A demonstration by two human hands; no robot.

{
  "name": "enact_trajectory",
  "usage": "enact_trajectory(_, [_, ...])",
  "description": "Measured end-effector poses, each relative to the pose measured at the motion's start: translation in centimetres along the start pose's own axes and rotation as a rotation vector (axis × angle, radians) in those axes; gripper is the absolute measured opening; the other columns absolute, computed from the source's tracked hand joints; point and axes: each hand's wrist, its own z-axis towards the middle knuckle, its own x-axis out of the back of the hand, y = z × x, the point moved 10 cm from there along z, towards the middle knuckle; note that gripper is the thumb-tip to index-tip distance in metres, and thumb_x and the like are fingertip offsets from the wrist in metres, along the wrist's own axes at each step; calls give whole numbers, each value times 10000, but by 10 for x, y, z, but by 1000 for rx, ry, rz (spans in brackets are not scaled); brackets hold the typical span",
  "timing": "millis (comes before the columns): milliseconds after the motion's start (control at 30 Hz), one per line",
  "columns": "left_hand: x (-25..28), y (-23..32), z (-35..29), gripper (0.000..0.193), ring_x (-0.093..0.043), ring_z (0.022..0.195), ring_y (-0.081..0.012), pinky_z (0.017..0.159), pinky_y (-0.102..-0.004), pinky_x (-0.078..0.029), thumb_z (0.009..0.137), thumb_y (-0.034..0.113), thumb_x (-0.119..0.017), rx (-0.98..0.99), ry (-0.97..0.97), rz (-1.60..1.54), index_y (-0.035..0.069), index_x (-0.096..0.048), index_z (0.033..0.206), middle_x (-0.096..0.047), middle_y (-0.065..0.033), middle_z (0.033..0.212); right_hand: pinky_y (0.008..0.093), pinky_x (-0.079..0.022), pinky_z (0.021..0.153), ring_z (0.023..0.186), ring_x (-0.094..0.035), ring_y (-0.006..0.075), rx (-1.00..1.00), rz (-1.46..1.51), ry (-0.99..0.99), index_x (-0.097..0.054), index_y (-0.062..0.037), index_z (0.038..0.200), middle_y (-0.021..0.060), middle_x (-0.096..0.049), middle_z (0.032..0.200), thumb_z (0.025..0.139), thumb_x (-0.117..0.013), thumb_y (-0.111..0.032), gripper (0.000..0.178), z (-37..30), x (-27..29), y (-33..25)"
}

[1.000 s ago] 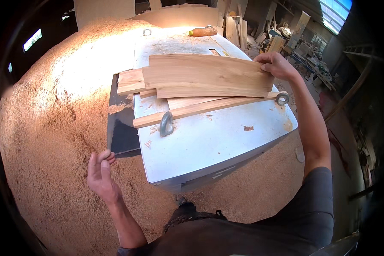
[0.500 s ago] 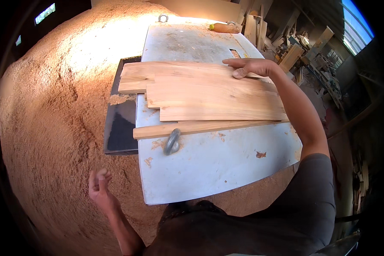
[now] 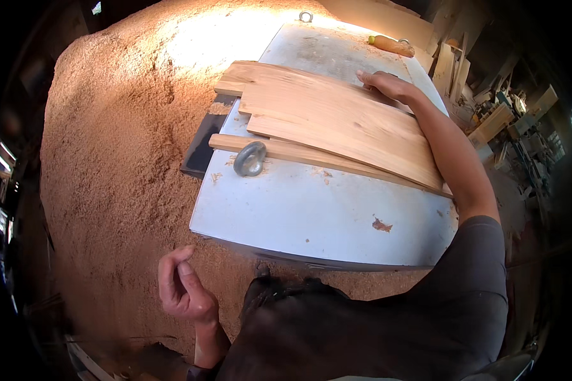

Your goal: The person feeds wooden planks through a planer to smooth the surfaces, then moves to a table saw to cut the planks to length. The person handles the wood by hand, stacks the processed pieces, and uses a pencil to mark measurements.

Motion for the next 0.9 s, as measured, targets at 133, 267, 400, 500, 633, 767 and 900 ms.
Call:
enact_trajectory(133, [-75, 92, -43, 224, -686, 1013, -332, 886, -397, -557, 880, -151, -547, -234, -216, -173, -85, -652, 1067, -701, -223, 1094, 460, -418, 1052, 1205, -594, 326, 121, -92, -3, -670, 5, 1298, 227, -640, 1326, 999, -345, -737, 863, 11, -13, -5])
enact_trajectory(267, [-174, 158, -60, 447, -570, 1223, -488, 1044, -514, -475, 836, 4, -716, -434, -494, -170, -56, -591, 1261, -614, -292, 1316, 496, -378, 1126, 1351, -533, 381, 154, -111, -136, -654, -48, 1367, 228, -562, 1473, 989, -335, -745, 855, 5, -22, -19])
enact_trajectory(400, [-251, 149, -69, 584, -353, 1429, -508, 1178, -548, -319, 942, 274, -697, -320, -651, 188, -40, -514, 1399, -389, -325, 1531, 503, -363, 1138, 1364, -517, 394, 160, -178, -50, -605, -46, 1420, 229, -523, 1514, 986, -334, -737, 860, 15, -15, -15])
enact_trajectory(500, [-270, 146, -70, 670, -270, 1487, -501, 1220, -543, -257, 983, 389, -640, -306, -704, 330, -15, -450, 1483, -306, -330, 1585, 480, -368, 1134, 1355, -524, 363, 134, -105, -53, -595, -31, 1426, 224, -528, 1507, 995, -351, -722, 850, 12, -15, -15])
enact_trajectory(633, [-277, 139, -76, 717, -210, 1532, -468, 1252, -525, -208, 996, 456, -603, -325, -758, 376, 12, -421, 1528, -258, -329, 1618, 424, -386, 1124, 1349, -528, 301, 57, 189, -187, -555, -29, 1458, 202, -547, 1489, 1001, -419, -696, 820, 6, -22, -6])
enact_trajectory(767, [-277, 136, -76, 724, -196, 1546, -440, 1264, -513, -183, 999, 479, -584, -303, -782, 372, 21, -420, 1534, -241, -325, 1630, 393, -400, 1113, 1311, -560, 262, 9, 286, -284, -542, -54, 1474, 176, -548, 1489, 989, -476, -690, 802, -4, -30, -2])
enact_trajectory(900, [-273, 136, -77, 711, -196, 1549, -432, 1268, -505, -173, 1002, 467, -583, -291, -765, 358, 26, -421, 1535, -260, -325, 1624, 378, -447, 1056, 1215, -616, 238, 1, 321, -151, -560, -39, 1426, 171, -617, 1383, 944, -620, -632, 767, -10, -5, -3])
